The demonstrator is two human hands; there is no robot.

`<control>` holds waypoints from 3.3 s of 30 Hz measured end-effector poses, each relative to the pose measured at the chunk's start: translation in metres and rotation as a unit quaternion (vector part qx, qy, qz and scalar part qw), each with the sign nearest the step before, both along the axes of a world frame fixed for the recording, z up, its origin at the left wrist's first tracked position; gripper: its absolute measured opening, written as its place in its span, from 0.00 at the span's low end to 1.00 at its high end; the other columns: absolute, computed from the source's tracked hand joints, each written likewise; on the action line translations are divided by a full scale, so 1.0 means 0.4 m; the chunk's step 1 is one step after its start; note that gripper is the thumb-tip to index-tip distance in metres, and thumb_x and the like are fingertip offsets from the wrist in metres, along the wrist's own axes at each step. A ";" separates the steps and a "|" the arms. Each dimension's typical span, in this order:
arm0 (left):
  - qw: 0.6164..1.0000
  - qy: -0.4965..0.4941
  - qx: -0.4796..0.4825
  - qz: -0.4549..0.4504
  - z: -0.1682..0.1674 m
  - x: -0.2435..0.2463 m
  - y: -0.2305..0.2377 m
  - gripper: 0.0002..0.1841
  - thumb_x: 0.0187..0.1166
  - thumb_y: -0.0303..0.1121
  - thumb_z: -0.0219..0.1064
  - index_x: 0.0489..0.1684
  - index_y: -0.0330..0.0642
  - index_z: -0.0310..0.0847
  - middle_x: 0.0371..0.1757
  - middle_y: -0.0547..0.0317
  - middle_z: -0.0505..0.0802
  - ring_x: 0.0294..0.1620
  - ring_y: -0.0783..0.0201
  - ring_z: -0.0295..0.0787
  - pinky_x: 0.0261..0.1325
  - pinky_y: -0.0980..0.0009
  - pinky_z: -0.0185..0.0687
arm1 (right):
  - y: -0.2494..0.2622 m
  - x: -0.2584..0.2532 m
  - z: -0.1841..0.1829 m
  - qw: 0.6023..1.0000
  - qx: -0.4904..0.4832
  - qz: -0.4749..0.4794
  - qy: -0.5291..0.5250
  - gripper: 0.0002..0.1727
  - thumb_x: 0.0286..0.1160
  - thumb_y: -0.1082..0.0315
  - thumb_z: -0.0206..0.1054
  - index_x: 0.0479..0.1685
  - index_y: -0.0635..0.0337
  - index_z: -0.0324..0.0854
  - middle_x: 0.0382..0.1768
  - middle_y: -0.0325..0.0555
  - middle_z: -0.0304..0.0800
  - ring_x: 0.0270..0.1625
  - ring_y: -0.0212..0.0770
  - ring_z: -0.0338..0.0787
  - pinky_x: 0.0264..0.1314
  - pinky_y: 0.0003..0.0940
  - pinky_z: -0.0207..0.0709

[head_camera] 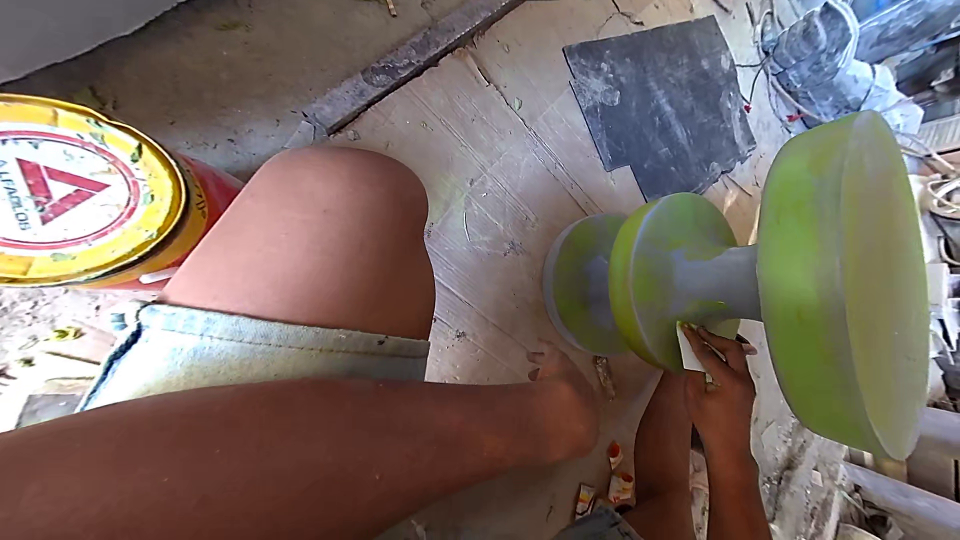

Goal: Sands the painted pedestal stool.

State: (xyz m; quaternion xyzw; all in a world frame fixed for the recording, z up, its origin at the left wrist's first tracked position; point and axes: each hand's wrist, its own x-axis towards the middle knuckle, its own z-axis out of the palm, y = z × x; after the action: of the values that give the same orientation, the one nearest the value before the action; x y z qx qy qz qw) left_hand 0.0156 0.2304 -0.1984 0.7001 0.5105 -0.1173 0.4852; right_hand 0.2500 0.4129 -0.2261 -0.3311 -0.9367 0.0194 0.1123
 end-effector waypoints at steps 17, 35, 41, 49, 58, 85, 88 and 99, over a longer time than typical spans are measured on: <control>0.999 0.031 -0.018 0.015 -0.003 -0.006 0.016 0.14 0.76 0.34 0.70 0.49 0.31 0.86 0.55 0.36 0.89 0.60 0.37 0.85 0.64 0.33 0.73 | -0.037 -0.102 -0.071 0.944 0.215 -0.071 0.239 0.16 0.76 0.78 0.63 0.60 0.72 0.88 0.63 0.66 0.88 0.70 0.48 0.88 0.74 0.33 0.78; 1.000 0.028 0.005 0.012 -0.007 0.004 0.001 0.13 0.76 0.35 0.70 0.47 0.31 0.86 0.53 0.37 0.90 0.57 0.38 0.86 0.59 0.34 0.75 | -0.067 -0.093 0.057 0.990 -0.083 -0.066 -0.091 0.27 0.76 0.74 0.60 0.68 0.34 0.89 0.59 0.41 0.88 0.59 0.42 0.89 0.60 0.54 0.85; 0.994 -0.016 0.073 0.075 -0.019 -0.046 0.025 0.17 0.74 0.37 0.72 0.52 0.31 0.84 0.55 0.36 0.89 0.59 0.37 0.86 0.55 0.35 0.78 | -0.071 -0.066 0.082 0.983 -0.156 -0.066 -0.071 0.23 0.76 0.67 0.59 0.63 0.34 0.91 0.56 0.33 0.91 0.60 0.33 0.88 0.64 0.45 0.84; 0.914 -0.033 0.334 0.229 -0.034 -0.117 0.099 0.24 0.72 0.34 0.74 0.70 0.45 0.81 0.73 0.49 0.80 0.66 0.44 0.82 0.57 0.50 0.87 | -0.288 0.000 -0.007 0.476 -0.485 -0.151 0.718 0.18 0.69 0.61 0.70 0.58 0.53 0.85 0.51 0.49 0.94 0.53 0.44 0.96 0.54 0.48 0.91; 0.915 0.016 0.364 0.171 -0.067 -0.094 0.133 0.36 0.64 0.30 0.78 0.79 0.52 0.76 0.87 0.58 0.73 0.73 0.43 0.75 0.58 0.50 0.83 | -0.323 -0.070 0.042 0.307 -0.553 0.063 0.772 0.28 0.73 0.61 0.67 0.73 0.64 0.78 0.63 0.55 0.88 0.55 0.47 0.94 0.61 0.42 0.87; 0.942 -0.049 0.324 0.077 -0.042 0.137 0.163 0.44 0.65 0.23 0.74 0.89 0.33 0.58 0.86 0.41 0.71 0.84 0.39 0.67 0.76 0.48 0.72 | -0.169 0.181 0.103 0.356 -0.485 0.069 0.796 0.09 0.64 0.64 0.73 0.38 0.59 0.92 0.74 0.61 0.81 0.51 0.48 0.93 0.54 0.36 0.85; 0.945 -0.049 0.313 0.075 -0.044 0.136 0.154 0.43 0.67 0.22 0.72 0.89 0.33 0.58 0.85 0.40 0.72 0.84 0.40 0.67 0.77 0.48 0.71 | -0.203 0.194 0.087 0.358 -0.505 0.064 0.783 0.19 0.65 0.62 0.71 0.52 0.64 0.88 0.70 0.60 0.83 0.50 0.46 0.92 0.56 0.35 0.85; 0.969 -0.016 0.225 0.098 -0.010 0.022 0.094 0.40 0.71 0.35 0.73 0.88 0.40 0.63 0.80 0.37 0.74 0.80 0.37 0.70 0.75 0.40 0.72 | -0.304 0.085 -0.039 0.609 -0.228 -0.343 0.678 0.10 0.82 0.70 0.57 0.57 0.60 0.76 0.43 0.41 0.90 0.46 0.33 0.93 0.50 0.34 0.90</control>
State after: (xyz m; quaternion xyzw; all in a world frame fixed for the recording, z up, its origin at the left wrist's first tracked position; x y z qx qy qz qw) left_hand 0.0243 0.2678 -0.2024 0.7396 0.5824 0.0597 0.3320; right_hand 0.2839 0.2912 -0.2417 -0.5356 -0.3764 0.4115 0.6341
